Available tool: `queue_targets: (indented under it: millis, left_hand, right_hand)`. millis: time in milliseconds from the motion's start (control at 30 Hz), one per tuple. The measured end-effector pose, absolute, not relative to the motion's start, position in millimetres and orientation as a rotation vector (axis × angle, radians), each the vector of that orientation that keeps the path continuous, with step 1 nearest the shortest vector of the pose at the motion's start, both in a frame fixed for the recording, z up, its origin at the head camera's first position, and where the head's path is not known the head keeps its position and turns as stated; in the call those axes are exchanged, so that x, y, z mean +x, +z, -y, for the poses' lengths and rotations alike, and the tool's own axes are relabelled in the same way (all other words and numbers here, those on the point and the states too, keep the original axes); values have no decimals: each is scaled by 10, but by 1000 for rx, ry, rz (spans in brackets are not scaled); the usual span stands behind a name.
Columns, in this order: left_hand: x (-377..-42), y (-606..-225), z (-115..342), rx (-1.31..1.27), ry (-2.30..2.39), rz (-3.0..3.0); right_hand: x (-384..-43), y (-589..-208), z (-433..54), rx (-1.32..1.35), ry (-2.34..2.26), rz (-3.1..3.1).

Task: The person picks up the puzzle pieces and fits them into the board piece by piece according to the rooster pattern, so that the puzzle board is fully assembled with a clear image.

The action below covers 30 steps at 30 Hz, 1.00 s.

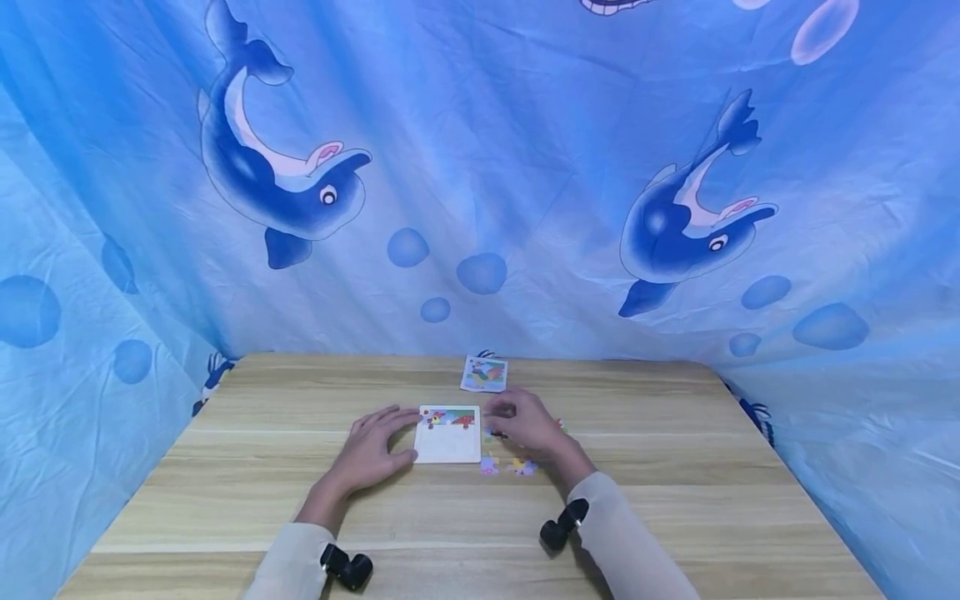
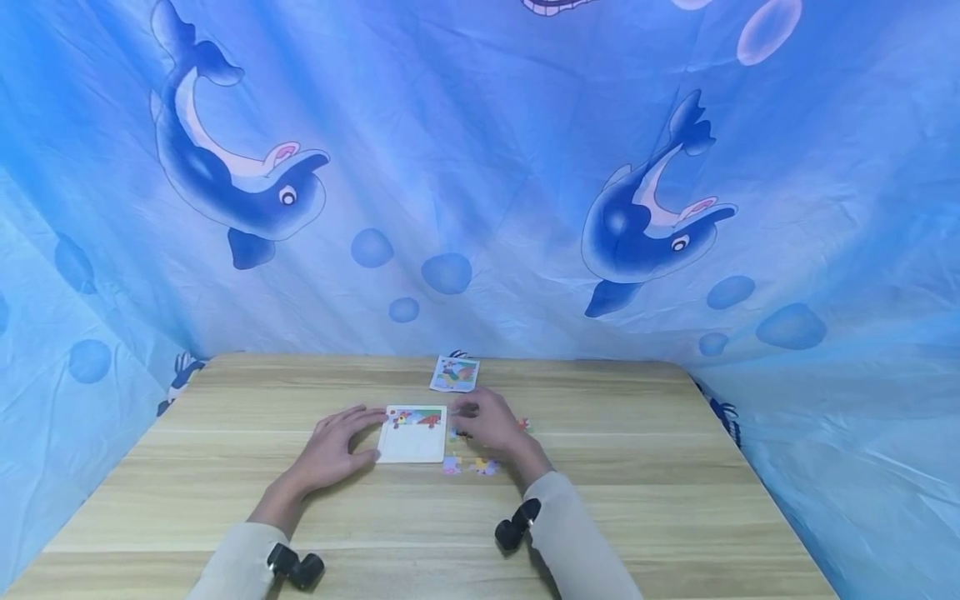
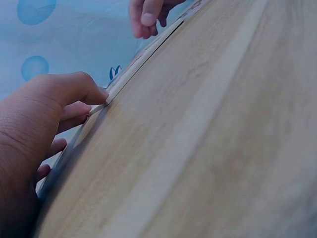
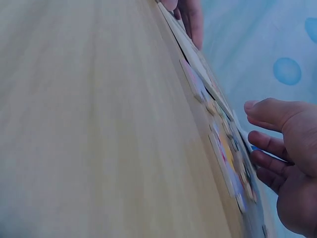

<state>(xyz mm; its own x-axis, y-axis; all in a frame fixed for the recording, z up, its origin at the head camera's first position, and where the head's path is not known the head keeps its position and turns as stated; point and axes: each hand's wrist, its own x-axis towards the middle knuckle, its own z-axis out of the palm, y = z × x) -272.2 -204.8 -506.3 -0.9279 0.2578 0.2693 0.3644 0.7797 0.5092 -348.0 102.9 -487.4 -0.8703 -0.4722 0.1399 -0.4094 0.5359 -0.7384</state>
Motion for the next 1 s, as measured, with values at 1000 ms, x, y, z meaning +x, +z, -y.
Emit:
queue_targets:
  millis: [1000]
  left_hand:
    - [-2745,-5101,2049,-472,-863,2794]
  right_hand:
    - [-3382,-5018,-1279,-818,-1215,-2732]
